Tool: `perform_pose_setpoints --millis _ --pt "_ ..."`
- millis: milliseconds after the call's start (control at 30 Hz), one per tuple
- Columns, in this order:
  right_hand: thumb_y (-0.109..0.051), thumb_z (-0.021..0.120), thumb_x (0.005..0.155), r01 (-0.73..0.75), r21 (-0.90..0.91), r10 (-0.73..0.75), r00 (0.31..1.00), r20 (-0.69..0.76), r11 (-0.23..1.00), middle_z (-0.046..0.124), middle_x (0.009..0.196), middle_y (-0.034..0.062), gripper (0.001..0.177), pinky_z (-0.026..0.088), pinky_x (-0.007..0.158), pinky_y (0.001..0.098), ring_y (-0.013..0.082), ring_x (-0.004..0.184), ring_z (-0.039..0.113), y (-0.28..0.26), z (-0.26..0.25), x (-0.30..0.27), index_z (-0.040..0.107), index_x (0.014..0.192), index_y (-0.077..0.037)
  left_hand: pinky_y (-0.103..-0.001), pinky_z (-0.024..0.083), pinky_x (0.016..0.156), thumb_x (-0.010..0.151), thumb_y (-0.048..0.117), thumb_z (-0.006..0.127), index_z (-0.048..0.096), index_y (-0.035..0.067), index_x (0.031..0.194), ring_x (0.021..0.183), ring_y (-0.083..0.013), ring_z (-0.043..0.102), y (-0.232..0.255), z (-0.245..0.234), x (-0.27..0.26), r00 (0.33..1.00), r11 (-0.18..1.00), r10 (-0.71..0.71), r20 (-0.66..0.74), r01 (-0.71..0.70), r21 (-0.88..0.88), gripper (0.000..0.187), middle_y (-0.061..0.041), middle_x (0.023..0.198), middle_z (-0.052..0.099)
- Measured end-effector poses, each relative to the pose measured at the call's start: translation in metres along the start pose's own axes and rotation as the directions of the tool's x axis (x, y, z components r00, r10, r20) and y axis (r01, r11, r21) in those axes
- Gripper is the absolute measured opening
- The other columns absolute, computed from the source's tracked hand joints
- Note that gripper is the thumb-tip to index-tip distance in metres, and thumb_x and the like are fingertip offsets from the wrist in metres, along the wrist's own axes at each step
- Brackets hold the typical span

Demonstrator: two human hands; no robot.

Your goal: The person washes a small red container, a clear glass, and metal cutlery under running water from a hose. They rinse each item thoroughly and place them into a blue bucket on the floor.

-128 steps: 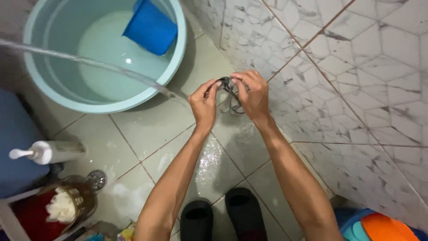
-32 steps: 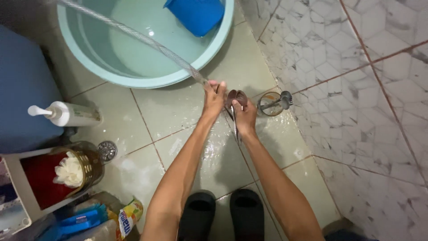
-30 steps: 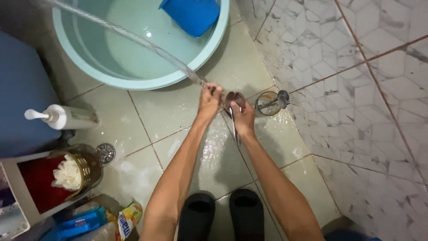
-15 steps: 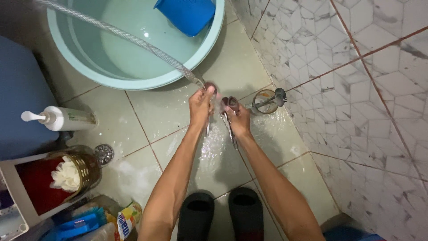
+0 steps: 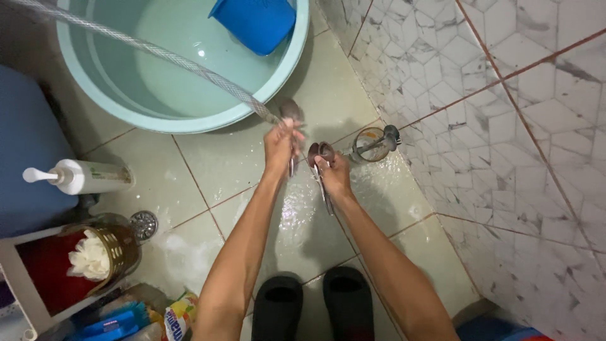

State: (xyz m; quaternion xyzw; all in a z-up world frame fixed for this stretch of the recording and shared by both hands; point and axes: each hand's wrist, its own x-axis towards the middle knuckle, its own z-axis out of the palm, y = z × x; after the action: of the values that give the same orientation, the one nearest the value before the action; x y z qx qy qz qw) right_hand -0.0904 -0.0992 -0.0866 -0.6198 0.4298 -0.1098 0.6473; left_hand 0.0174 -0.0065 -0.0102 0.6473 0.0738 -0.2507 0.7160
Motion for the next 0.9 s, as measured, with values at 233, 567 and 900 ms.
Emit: perform_pose_setpoints --millis 233,567,900 --pt "-0.034 0.078 0.081 -0.069 -0.001 0.069 0.997 0.045 0.998 0.068 0.072 0.0066 0.029 0.049 0.051 0.0266 0.0137 0.061 0.058 0.013 0.008 -0.001 0.07 0.095 -0.009 -0.027 0.045 0.046 0.088 0.07 0.04 0.065 0.019 0.061 0.043 -0.0142 0.057 0.003 0.01 0.039 0.99 0.881 -0.016 -0.137 0.079 0.466 0.063 -0.002 0.047 0.059" --pt "-0.03 0.073 0.085 0.034 0.102 -0.034 0.999 -0.002 0.994 0.068 0.078 0.0106 0.025 0.05 0.063 0.0337 0.015 0.072 0.058 -0.042 0.061 -0.011 0.071 0.091 -0.005 -0.027 0.046 0.05 0.089 0.043 0.064 0.066 0.018 0.088 0.064 -0.0156 0.058 -0.028 -0.022 -0.01 0.989 0.981 -0.053 -0.134 0.077 0.18 0.026 0.0 0.072 0.061" --pt "-0.024 0.065 0.091 0.084 0.102 -0.091 0.993 0.069 0.991 0.068 0.08 -0.001 0.014 0.05 0.067 0.0278 0.011 0.074 0.063 -0.037 0.074 -0.013 0.064 0.099 -0.013 -0.028 0.039 0.053 0.08 0.023 0.067 0.063 0.014 0.064 0.054 -0.0123 0.047 -0.058 -0.018 0.022 0.933 0.972 0.126 -0.337 -0.049 0.228 0.019 -0.002 0.053 0.051"
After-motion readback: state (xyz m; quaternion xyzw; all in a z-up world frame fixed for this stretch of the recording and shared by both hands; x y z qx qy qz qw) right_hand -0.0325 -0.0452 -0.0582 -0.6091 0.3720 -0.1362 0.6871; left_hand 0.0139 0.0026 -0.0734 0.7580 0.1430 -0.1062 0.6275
